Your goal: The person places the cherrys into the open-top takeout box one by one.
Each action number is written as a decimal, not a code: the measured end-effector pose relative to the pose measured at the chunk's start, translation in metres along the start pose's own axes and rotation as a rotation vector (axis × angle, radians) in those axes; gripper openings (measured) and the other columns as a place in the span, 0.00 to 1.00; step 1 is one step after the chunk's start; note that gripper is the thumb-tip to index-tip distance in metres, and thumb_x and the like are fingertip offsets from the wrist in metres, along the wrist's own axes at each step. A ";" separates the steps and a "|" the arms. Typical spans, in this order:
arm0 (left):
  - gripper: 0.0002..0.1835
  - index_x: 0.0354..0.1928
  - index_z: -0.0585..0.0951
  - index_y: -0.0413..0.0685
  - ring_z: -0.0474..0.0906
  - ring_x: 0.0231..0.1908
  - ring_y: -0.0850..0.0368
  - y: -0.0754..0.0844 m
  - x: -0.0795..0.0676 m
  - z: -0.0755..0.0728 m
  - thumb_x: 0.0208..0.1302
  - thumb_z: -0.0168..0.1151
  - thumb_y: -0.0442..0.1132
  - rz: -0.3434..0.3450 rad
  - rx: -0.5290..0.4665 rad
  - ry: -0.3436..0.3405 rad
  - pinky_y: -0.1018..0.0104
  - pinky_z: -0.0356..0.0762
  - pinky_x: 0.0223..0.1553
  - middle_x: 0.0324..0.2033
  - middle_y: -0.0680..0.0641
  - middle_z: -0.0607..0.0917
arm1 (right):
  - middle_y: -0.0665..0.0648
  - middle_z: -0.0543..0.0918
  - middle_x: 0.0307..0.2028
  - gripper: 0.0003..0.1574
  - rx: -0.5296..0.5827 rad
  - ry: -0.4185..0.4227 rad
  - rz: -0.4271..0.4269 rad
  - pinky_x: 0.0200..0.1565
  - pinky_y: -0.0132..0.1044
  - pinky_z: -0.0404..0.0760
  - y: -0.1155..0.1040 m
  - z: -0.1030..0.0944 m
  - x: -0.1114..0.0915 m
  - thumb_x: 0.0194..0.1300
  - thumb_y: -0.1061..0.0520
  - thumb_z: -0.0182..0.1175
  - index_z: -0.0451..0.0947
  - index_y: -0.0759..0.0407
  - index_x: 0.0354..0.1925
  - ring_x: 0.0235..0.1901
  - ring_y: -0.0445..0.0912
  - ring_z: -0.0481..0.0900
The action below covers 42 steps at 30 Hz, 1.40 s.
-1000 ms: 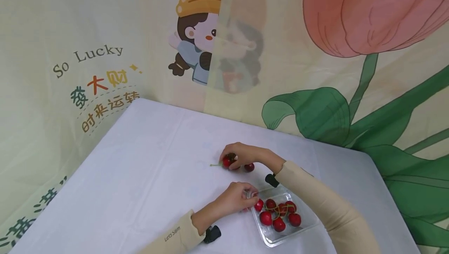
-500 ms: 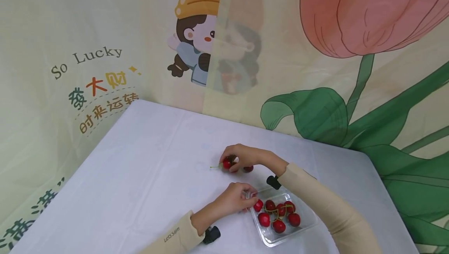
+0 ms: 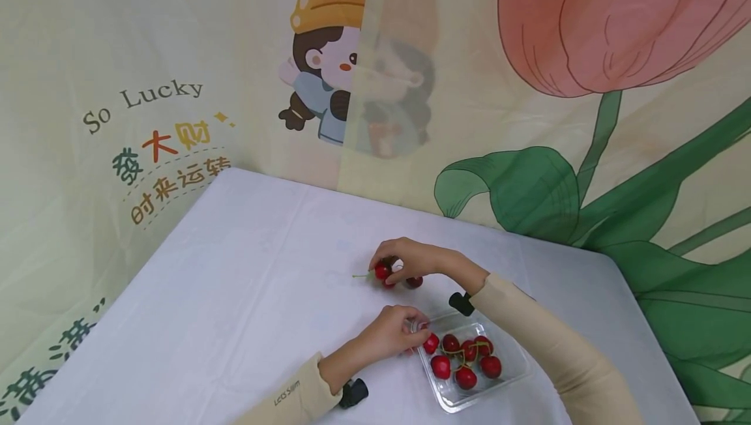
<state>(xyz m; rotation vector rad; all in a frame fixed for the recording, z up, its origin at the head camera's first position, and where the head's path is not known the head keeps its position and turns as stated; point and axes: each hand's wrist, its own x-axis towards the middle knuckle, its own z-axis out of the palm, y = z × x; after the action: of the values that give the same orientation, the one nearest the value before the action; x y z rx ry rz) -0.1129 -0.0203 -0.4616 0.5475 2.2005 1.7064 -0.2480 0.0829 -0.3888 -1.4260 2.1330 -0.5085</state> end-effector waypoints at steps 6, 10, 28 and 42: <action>0.15 0.47 0.82 0.32 0.78 0.17 0.54 0.000 0.001 0.002 0.63 0.64 0.36 -0.003 -0.001 -0.001 0.75 0.70 0.21 0.17 0.42 0.83 | 0.56 0.81 0.45 0.20 0.020 0.035 -0.016 0.50 0.33 0.79 0.000 -0.003 -0.010 0.58 0.66 0.68 0.80 0.64 0.51 0.45 0.43 0.77; 0.15 0.47 0.82 0.32 0.78 0.17 0.56 -0.001 0.002 0.002 0.63 0.64 0.36 -0.004 -0.001 0.002 0.75 0.72 0.22 0.18 0.47 0.82 | 0.55 0.81 0.44 0.21 0.041 0.076 -0.019 0.50 0.34 0.79 0.002 -0.007 -0.018 0.58 0.66 0.69 0.81 0.64 0.50 0.44 0.43 0.78; 0.15 0.48 0.81 0.32 0.78 0.18 0.57 -0.002 0.002 0.003 0.63 0.64 0.37 -0.031 0.006 -0.005 0.76 0.72 0.20 0.19 0.51 0.82 | 0.56 0.81 0.45 0.23 0.083 0.216 -0.017 0.52 0.42 0.81 0.008 -0.023 -0.060 0.57 0.67 0.69 0.80 0.63 0.52 0.44 0.46 0.80; 0.15 0.47 0.81 0.29 0.79 0.18 0.54 -0.003 0.001 0.004 0.63 0.63 0.34 0.016 -0.003 0.006 0.76 0.71 0.19 0.19 0.44 0.83 | 0.57 0.81 0.45 0.24 0.038 0.310 0.050 0.50 0.42 0.82 0.004 -0.032 -0.103 0.55 0.66 0.70 0.79 0.63 0.52 0.44 0.48 0.81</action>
<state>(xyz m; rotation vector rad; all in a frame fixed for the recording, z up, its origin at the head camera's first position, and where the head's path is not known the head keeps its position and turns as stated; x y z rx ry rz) -0.1125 -0.0170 -0.4650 0.5613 2.2029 1.7216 -0.2384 0.1811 -0.3443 -1.3404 2.3774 -0.7907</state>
